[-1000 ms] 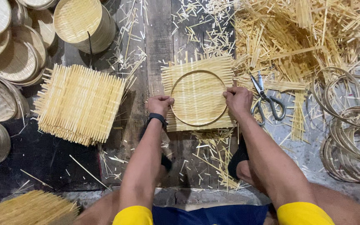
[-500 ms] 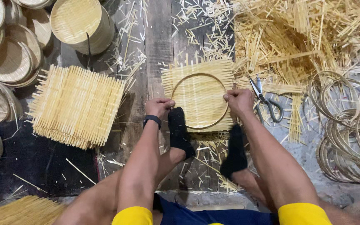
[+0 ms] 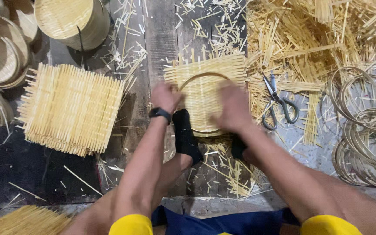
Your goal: The person assembles a bamboo steamer base by placing a bamboo ring onto a woven bamboo mat, pressing it down with a wooden form, and trimming the excess edges using shears.
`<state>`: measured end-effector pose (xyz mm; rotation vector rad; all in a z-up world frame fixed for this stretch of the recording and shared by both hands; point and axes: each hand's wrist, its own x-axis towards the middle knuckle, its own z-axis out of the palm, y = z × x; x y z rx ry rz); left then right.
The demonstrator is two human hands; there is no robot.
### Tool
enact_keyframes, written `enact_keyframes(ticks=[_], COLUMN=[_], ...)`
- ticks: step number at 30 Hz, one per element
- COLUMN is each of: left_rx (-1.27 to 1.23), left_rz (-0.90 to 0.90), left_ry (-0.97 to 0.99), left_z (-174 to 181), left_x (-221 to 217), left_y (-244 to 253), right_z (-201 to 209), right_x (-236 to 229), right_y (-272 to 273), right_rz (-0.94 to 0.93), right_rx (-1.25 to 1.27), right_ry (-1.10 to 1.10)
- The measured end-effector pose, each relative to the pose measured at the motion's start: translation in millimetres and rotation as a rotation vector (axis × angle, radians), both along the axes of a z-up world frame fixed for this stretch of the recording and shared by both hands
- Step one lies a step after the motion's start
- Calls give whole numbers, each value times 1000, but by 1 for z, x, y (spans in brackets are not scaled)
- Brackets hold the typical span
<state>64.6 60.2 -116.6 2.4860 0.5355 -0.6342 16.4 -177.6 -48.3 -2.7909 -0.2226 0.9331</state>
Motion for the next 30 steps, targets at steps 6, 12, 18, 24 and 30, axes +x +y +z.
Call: enact_keyframes(ticks=[6, 12, 18, 24, 30], left_rx=[-215, -251, -164, -271, -337], left_rz=[-469, -363, -437, -381, -172], left_ry=[-767, -629, -653, -548, -306], left_z=[-22, -49, -37, -36, -57], left_x=[38, 41, 42, 47, 69], left_y=[-48, -50, -56, -55, -54], right_z=[-46, -63, -20, -29, -60], right_x=[-47, -57, 8, 89, 105], right_y=[52, 47, 32, -2, -6], right_rz=[463, 470, 258, -86, -461], right_rx=[43, 70, 116, 407, 440], right_ry=[-498, -612, -27, -470, 91])
